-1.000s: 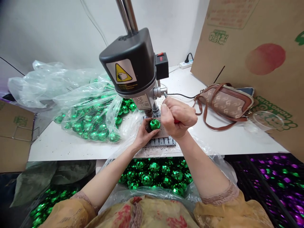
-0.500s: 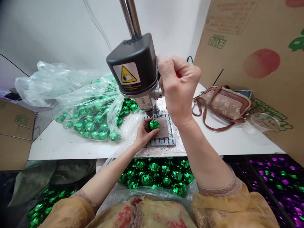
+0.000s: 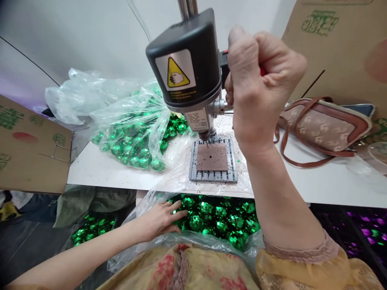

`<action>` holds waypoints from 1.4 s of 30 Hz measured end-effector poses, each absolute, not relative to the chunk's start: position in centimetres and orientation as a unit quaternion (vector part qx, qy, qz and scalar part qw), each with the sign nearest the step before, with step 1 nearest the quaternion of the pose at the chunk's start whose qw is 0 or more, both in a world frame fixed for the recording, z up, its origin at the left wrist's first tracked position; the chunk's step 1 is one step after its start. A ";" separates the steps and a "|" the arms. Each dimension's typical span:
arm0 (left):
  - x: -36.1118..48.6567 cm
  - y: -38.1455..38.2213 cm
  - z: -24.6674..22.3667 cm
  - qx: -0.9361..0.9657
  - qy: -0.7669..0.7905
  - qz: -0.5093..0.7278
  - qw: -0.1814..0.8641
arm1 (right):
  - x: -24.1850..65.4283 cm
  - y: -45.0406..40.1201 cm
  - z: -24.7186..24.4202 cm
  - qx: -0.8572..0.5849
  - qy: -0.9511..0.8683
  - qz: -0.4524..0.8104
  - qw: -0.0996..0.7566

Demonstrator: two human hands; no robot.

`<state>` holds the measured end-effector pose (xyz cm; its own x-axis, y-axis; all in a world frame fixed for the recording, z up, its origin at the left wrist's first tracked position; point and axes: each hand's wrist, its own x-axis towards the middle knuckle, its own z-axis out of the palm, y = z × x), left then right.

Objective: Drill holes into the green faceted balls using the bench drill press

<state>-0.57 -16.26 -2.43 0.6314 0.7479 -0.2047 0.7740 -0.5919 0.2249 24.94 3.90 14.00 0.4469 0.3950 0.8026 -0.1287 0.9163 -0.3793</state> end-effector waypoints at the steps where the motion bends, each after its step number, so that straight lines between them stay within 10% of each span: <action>1: -0.8 -15.4 -2.4 0.895 0.428 0.005 0.128 | 24.9 3.9 14.0 -0.136 -0.505 0.155 0.838; 6: -1.6 -2.6 -0.5 0.780 0.525 0.333 0.074 | 25.0 3.5 13.9 -0.165 -0.503 0.167 0.832; 14: -0.1 13.1 -2.1 0.724 0.583 0.335 0.156 | 25.1 3.4 13.4 -0.176 -0.496 0.159 0.835; 27: 1.8 2.7 0.4 0.581 0.472 0.467 0.471 | 24.9 3.1 13.0 -0.153 -0.494 0.161 0.840; 42: 6.5 1.9 -4.0 0.677 0.459 0.412 0.401 | 25.1 1.8 13.2 -0.248 -0.524 0.170 0.797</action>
<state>6.48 1.91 -4.01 0.2389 0.9523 0.1901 0.2918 -0.2571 0.9213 25.08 1.77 13.20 0.3927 0.5302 0.7514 -0.0103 0.8195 -0.5729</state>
